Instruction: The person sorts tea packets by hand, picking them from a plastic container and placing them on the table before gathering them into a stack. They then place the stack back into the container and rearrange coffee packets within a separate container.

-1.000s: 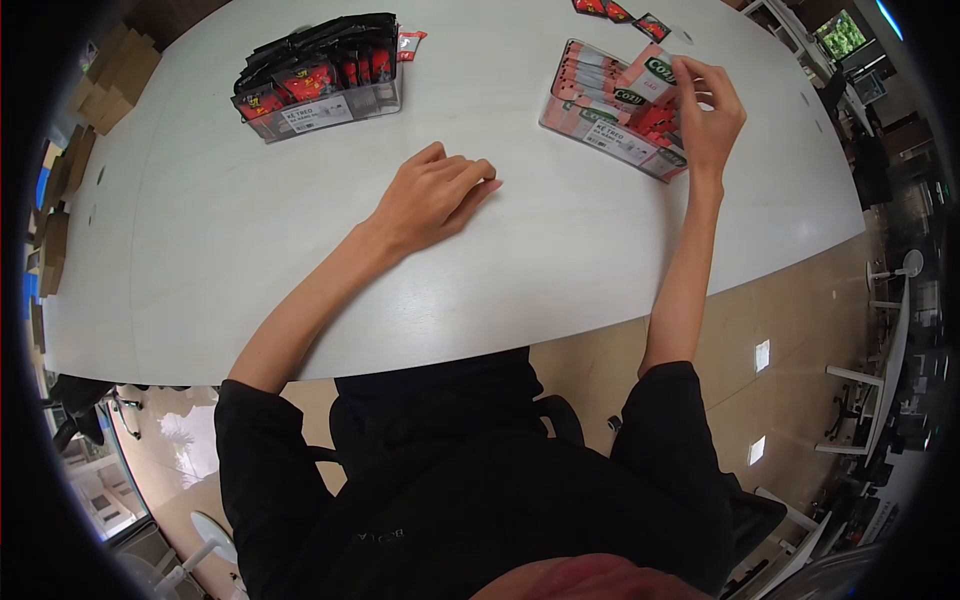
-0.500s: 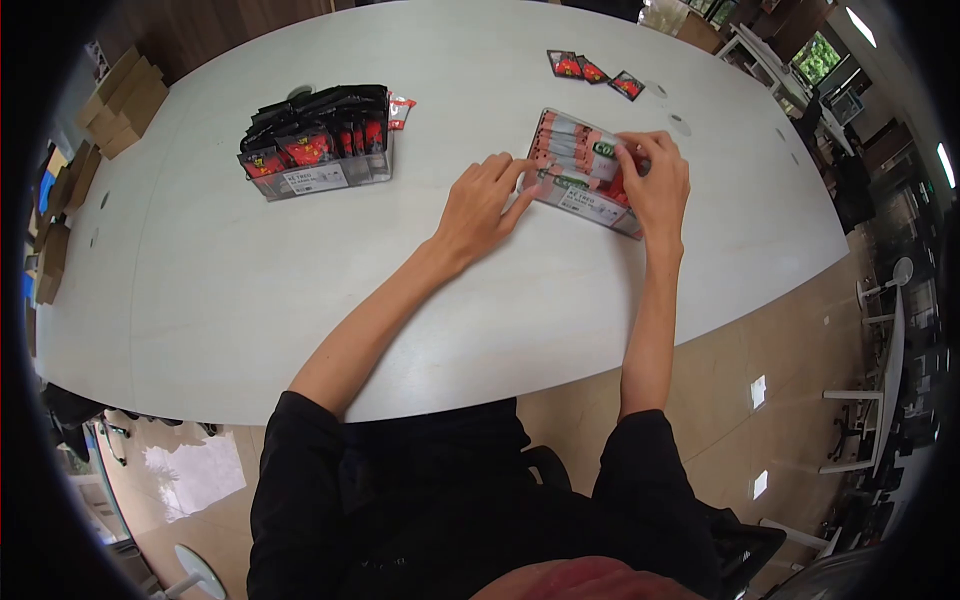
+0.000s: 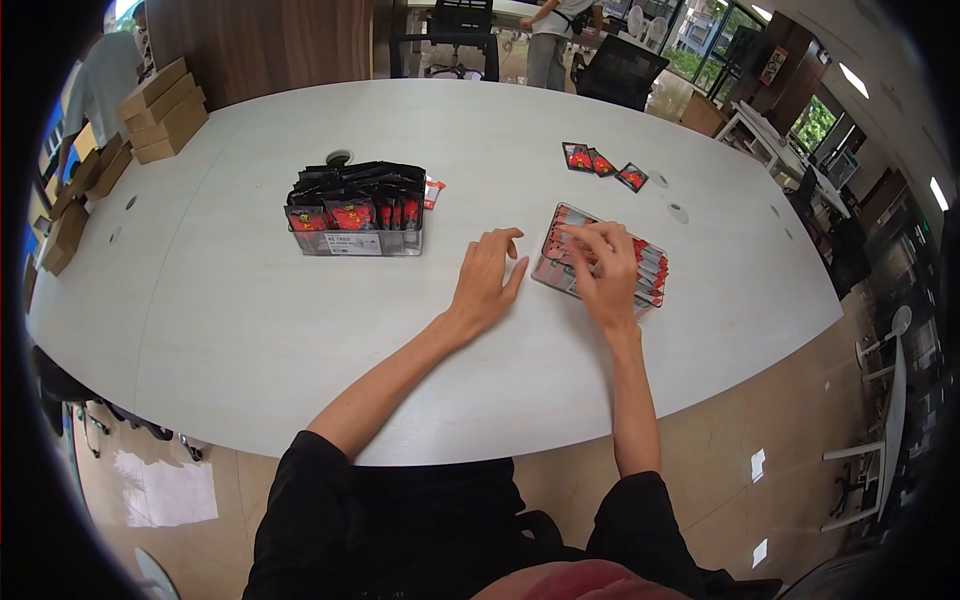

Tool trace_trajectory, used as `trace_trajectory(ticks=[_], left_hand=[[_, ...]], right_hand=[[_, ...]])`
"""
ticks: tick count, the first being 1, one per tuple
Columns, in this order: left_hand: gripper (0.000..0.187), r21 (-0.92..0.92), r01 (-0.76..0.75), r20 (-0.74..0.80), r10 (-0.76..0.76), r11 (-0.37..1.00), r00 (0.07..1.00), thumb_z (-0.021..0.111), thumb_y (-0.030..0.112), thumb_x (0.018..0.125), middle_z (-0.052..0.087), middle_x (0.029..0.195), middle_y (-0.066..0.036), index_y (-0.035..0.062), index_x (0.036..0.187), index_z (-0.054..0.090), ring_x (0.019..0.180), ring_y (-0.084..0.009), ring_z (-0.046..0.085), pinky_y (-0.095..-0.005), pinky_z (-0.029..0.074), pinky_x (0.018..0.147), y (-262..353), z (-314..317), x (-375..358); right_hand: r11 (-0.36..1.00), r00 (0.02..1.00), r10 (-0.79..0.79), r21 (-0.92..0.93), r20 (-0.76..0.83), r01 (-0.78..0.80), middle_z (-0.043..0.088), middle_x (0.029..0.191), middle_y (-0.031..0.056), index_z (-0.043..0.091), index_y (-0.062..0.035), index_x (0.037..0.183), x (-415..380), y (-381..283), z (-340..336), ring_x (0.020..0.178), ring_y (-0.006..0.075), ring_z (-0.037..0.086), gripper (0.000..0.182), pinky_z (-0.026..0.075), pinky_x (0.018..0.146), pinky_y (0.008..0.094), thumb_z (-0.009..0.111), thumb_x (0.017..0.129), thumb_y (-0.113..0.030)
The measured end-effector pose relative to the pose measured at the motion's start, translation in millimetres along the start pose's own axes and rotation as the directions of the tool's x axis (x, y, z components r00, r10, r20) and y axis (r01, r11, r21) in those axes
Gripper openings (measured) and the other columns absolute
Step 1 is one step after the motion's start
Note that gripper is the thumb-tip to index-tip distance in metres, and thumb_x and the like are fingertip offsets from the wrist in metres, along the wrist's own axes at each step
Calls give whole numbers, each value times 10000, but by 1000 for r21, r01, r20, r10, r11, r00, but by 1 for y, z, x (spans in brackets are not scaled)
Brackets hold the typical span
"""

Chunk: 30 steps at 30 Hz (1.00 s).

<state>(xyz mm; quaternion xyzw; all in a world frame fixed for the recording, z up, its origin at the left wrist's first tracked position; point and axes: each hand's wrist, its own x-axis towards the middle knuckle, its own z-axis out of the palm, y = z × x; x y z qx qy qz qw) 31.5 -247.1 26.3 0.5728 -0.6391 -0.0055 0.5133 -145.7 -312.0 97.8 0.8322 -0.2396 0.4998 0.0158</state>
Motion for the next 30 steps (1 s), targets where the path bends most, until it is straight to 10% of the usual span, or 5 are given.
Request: trace_trajectory(ticks=[6, 18, 25, 30], left_hand=[[456, 418, -56, -66, 92, 907, 994, 648, 164, 964, 499, 1389, -243, -64, 1333, 509, 1332, -373, 450, -499, 371, 1084, -50, -7, 6], [749, 533, 141, -78, -118, 834, 990, 596, 302, 1018, 189, 1623, -391, -188, 1507, 312, 1563, -492, 93, -533, 179, 1274, -111, 3, 45], [864, 600, 293, -46, -333, 745, 942, 609, 466, 984, 232, 1615, -373, -145, 1519, 313, 1541, -494, 163, -551, 186, 1268, -140, 4, 63], [595, 606, 174, 46, -253, 776, 966, 578, 422, 1010, 468, 1527, -206, -11, 1413, 520, 1464, -386, 376, -586, 269, 1225, -132, -2, 54]], right_hand=[[934, 940, -199, 344, 278, 96, 635, 908, 22, 757, -139, 1104, -17, -38, 27, 781, 212, 608, 247, 480, 716, 363, 769, 873, -52], [910, 824, -272, 412, 497, 52, 643, 915, 30, 766, -138, 1069, -29, -39, 37, 771, 203, 666, 234, 533, 653, 350, 764, 868, -17], [929, 830, -226, 368, 509, 28, 648, 934, 4, 761, -140, 1023, -30, -21, 33, 772, 197, 676, 164, 531, 668, 359, 759, 879, -61], [936, 828, -225, 351, 514, 37, 649, 932, -8, 761, -148, 1010, -30, -15, 33, 744, 186, 669, 152, 525, 653, 355, 764, 877, -74]])
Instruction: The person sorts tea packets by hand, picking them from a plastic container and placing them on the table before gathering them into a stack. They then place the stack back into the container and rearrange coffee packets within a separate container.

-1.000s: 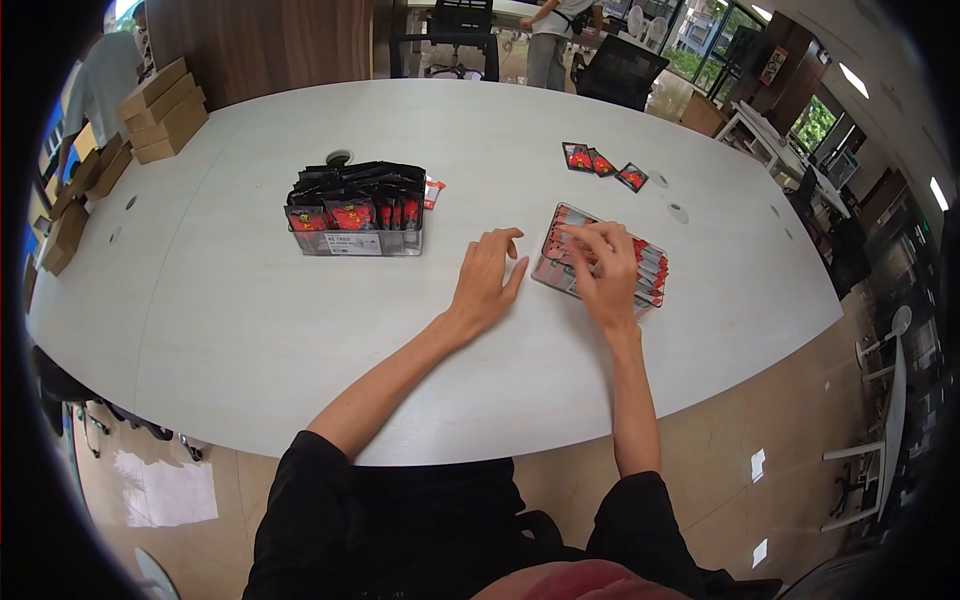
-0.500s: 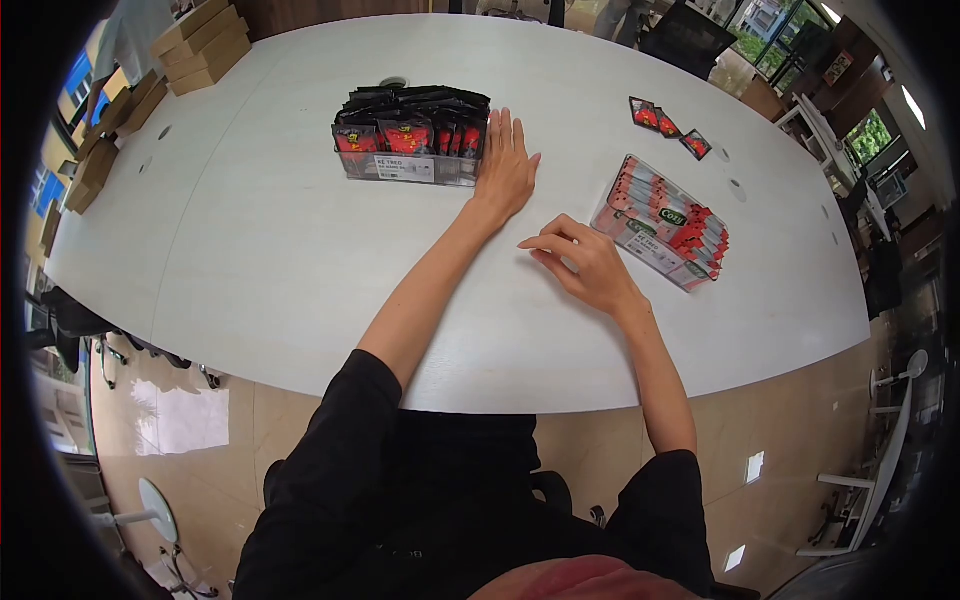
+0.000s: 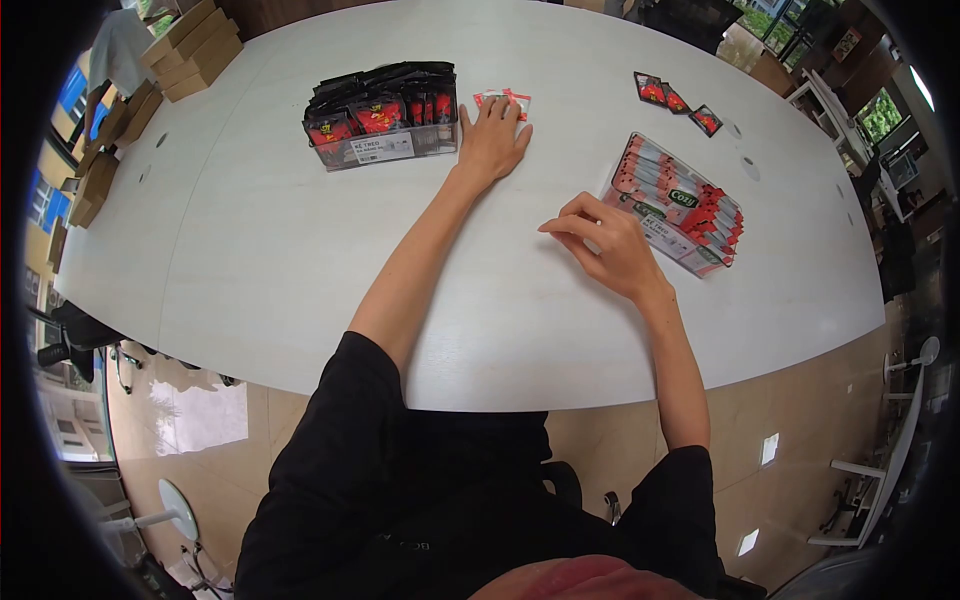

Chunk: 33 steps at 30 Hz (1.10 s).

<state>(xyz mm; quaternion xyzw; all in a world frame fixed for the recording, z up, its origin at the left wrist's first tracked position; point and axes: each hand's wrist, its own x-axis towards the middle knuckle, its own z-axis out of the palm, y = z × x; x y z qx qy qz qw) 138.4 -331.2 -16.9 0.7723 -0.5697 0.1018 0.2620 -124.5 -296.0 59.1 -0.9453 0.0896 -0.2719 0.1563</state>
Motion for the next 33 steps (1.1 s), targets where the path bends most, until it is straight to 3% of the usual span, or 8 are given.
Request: trace_trajectory(ticks=[5, 9, 11, 12, 18, 24, 28, 33], left_hand=[[290, -252, -353, -77, 345, 901, 935, 631, 294, 1004, 622, 1256, -118, 46, 1154, 623, 1238, -331, 560, -497, 504, 991, 2, -22, -27], [237, -362, -410, 32, 451, 837, 892, 692, 219, 963, 634, 1177, -102, 30, 1093, 634, 1179, -310, 566, -420, 552, 887, 21, -66, -81], [197, -474, -421, 27, 491, 773, 871, 726, 119, 920, 624, 1089, -80, 29, 1072, 639, 1095, -296, 563, -426, 547, 848, 24, -85, -109], [221, -547, -377, -8, 445, 748, 895, 763, 62, 856, 603, 1024, -79, 37, 1030, 628, 1041, -287, 562, -405, 533, 843, 23, -90, -123], [371, -720, -46, 149, 219, 693, 964, 842, 47, 730, 595, 1061, -64, 55, 1005, 592, 1064, -232, 587, -360, 512, 867, 12, -126, -148], [568, -717, -175, -80, 169, 675, 982, 925, 49, 683, 556, 1180, -72, 71, 1128, 572, 1147, -217, 582, -377, 533, 967, 15, -123, -145], [662, -730, -148, -148, 57, 667, 987, 952, 92, 645, 550, 1189, -108, 46, 1171, 554, 1138, -283, 590, -389, 537, 947, 4, -106, -142], [653, -920, 9, -74, -194, 392, 978, 923, 41, 686, 531, 1220, -106, 8, 1176, 494, 1203, -215, 546, -375, 504, 1068, -2, -101, -141]], right_hand=[[999, 999, -7, -32, -34, 6, 644, 907, -13, 761, -145, 999, 0, 1, 1, 728, 187, 661, 134, 522, 644, 356, 763, 879, -86], [998, 999, 28, -61, -24, -29, 643, 992, 8, 748, -146, 1100, 0, -3, 1, 731, 198, 662, 199, 532, 664, 362, 756, 902, -123], [970, 968, 243, 8, -54, -243, 625, 1116, 54, 695, -170, 1259, 4, -13, 1, 763, 216, 669, 327, 545, 690, 377, 744, 937, -182], [931, 932, 362, 45, 26, -363, 592, 1223, 98, 572, -163, 1424, 3, -12, 3, 801, 225, 675, 506, 555, 733, 404, 741, 956, -248], [935, 930, 350, 11, 107, -354, 654, 1207, 154, 443, -56, 1500, 0, -16, 24, 776, 215, 672, 699, 546, 757, 386, 776, 931, -289], [819, 915, 389, 414, 107, -396, 705, 1109, 126, 390, -64, 1504, 0, -20, 42, 656, 115, 635, 777, 513, 666, 288, 828, 875, -190], [754, 893, 439, 501, 95, -424, 702, 1098, 123, 368, -62, 1493, 1, -14, 43, 580, 87, 605, 741, 506, 634, 270, 801, 895, -126], [660, 840, 540, 594, 50, -460, 692, 1155, 149, 396, -35, 1434, 3, -16, 39, 597, 103, 661, 543, 526, 632, 269, 695, 982, -73]])
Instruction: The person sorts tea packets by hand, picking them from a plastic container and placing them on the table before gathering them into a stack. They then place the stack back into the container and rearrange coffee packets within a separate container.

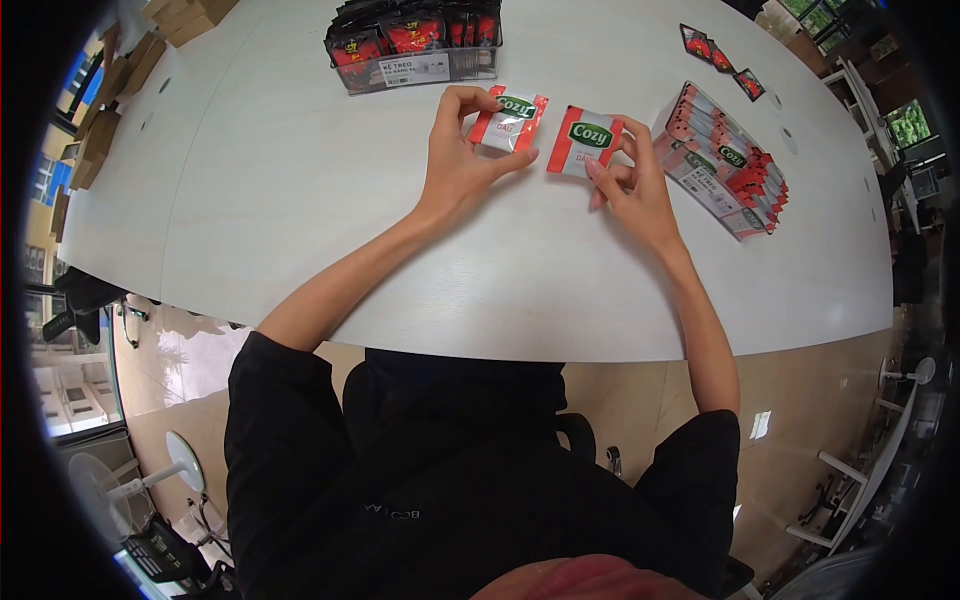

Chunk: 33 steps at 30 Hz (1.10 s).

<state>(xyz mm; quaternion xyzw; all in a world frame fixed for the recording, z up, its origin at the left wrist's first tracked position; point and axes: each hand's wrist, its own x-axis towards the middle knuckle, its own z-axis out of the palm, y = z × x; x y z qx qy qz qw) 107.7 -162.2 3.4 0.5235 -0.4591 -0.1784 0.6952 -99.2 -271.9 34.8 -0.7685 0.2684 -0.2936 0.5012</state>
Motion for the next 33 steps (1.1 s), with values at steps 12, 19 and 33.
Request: trace_trajectory(ticks=[12, 19, 33], left_hand=[[492, -206, -7, 290, 68, 978, 955, 755, 3, 891, 508, 1295, -98, 28, 1277, 451, 1299, -214, 516, -375, 447, 1144, 17, 5, -10], [564, -218, -20, 295, 85, 976, 952, 602, -121, 940, 358, 1491, -161, 74, 1405, 349, 1356, -247, 510, -412, 591, 1017, 21, 10, -16], [183, 181, 14, 327, -73, 983, 942, 724, 214, 985, 733, 971, -51, 42, 1042, 748, 1061, -174, 621, -360, 555, 835, 31, 11, -17]], right_hand=[[948, 973, 131, 264, 192, -180, 661, 1113, 152, 526, 53, 1210, 0, -9, 1, 688, 230, 763, 272, 581, 534, 277, 599, 1069, -168], [915, 956, 200, 308, 217, -261, 661, 1108, 156, 522, 42, 1171, -1, -11, 3, 644, 222, 749, 273, 558, 491, 278, 642, 1045, -168], [986, 990, -126, 103, -67, 133, 728, 983, 69, 635, -10, 1219, -3, -11, -4, 549, 45, 580, 280, 468, 564, 216, 729, 976, -111]])
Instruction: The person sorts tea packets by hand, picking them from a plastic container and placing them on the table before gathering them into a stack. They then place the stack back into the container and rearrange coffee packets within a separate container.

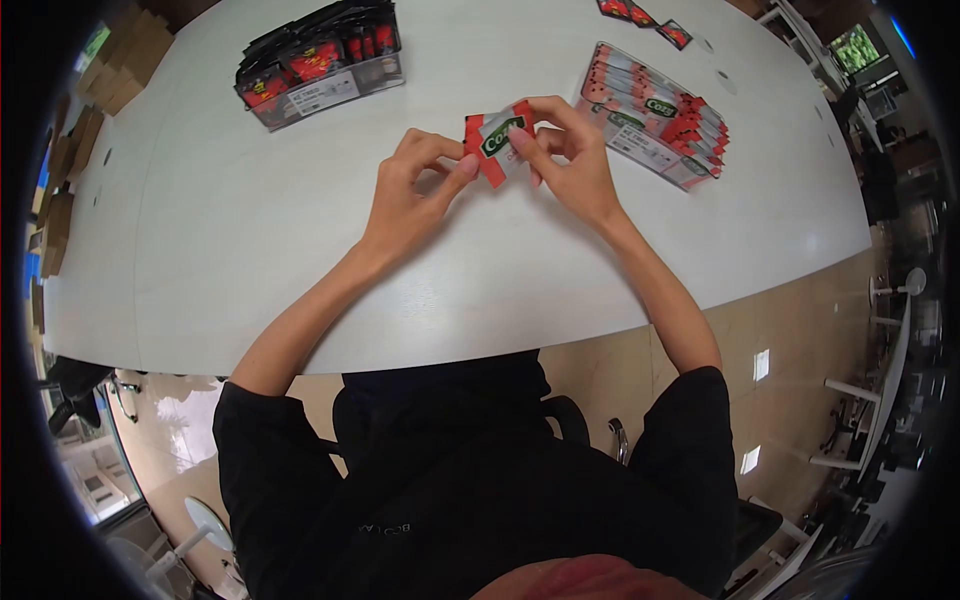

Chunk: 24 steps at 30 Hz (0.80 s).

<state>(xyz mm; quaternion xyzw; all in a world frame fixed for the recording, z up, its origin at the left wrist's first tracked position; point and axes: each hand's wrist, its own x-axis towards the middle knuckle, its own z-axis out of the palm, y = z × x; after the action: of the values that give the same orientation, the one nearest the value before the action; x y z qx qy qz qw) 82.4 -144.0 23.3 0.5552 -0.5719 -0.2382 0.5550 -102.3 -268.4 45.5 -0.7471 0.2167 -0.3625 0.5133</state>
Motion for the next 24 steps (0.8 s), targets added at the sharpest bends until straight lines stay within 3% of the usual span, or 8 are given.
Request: trace_trajectory(ticks=[1, 5, 9, 12, 16, 18, 20, 24], left_hand=[[181, 148, -76, -11, 79, 986, 997, 724, 236, 985, 741, 921, -30, 61, 984, 771, 998, -175, 611, -364, 518, 806, 1, 0, 0], [216, 278, -119, 72, 103, 953, 992, 731, 273, 967, 747, 956, -29, 64, 953, 785, 941, -211, 547, -371, 412, 889, -2, -4, 2], [244, 332, -154, 33, 151, 931, 988, 723, 285, 968, 723, 952, -34, 51, 942, 786, 913, -223, 524, -372, 382, 903, 5, 3, -1], [251, 420, -141, 131, 94, 896, 987, 725, 283, 965, 699, 941, -42, 39, 955, 784, 897, -226, 522, -370, 384, 880, 6, -1, 0], [222, 460, -199, 138, 151, 865, 979, 745, 258, 945, 688, 915, -52, 39, 935, 778, 897, -225, 544, -373, 393, 871, 7, 1, 0], [197, 445, -202, 118, 166, 872, 979, 766, 237, 926, 692, 917, -48, 40, 925, 778, 904, -225, 557, -374, 407, 869, 8, 3, 0], [154, 333, -61, -72, 90, 941, 993, 815, 193, 872, 695, 917, -41, 60, 942, 779, 932, -233, 580, -380, 445, 856, 9, 6, 0], [217, 405, -138, -74, 183, 904, 980, 859, 172, 818, 703, 929, -40, 83, 1000, 780, 953, -241, 588, -383, 473, 845, 2, 8, 2]], right_hand=[[1000, 1000, -19, -21, 22, 20, 733, 951, 60, 644, -14, 1203, 1, 1, -1, 549, 47, 579, 254, 470, 565, 217, 721, 981, -111], [991, 998, -56, -117, 12, 57, 700, 823, 36, 679, 4, 1131, 0, -7, 1, 514, 73, 612, 200, 444, 483, 233, 718, 988, -130], [971, 993, -72, -220, 89, 90, 748, 823, 71, 707, -24, 1013, -3, -8, 2, 431, 90, 578, 198, 392, 435, 244, 747, 964, -212], [927, 985, -130, -338, 117, 163, 743, 798, 51, 702, -43, 959, 0, -8, -4, 395, 89, 509, 247, 349, 420, 258, 781, 940, -276], [910, 983, -131, -378, 131, 171, 681, 752, -2, 709, -19, 970, 1, -14, -9, 450, 38, 471, 219, 315, 461, 228, 809, 923, -209], [890, 966, -194, -384, 171, 247, 705, 777, 19, 720, -37, 994, 2, -15, -11, 517, 70, 561, 176, 405, 505, 251, 801, 909, -167], [885, 962, -182, -392, 202, 249, 716, 801, 22, 726, -50, 1009, 1, -22, -14, 567, 96, 603, 157, 446, 538, 267, 792, 901, -141], [770, 944, -235, -547, 232, 327, 734, 865, 34, 735, -73, 1041, -9, -35, -18, 684, 163, 685, 160, 529, 605, 299, 766, 884, -79]])
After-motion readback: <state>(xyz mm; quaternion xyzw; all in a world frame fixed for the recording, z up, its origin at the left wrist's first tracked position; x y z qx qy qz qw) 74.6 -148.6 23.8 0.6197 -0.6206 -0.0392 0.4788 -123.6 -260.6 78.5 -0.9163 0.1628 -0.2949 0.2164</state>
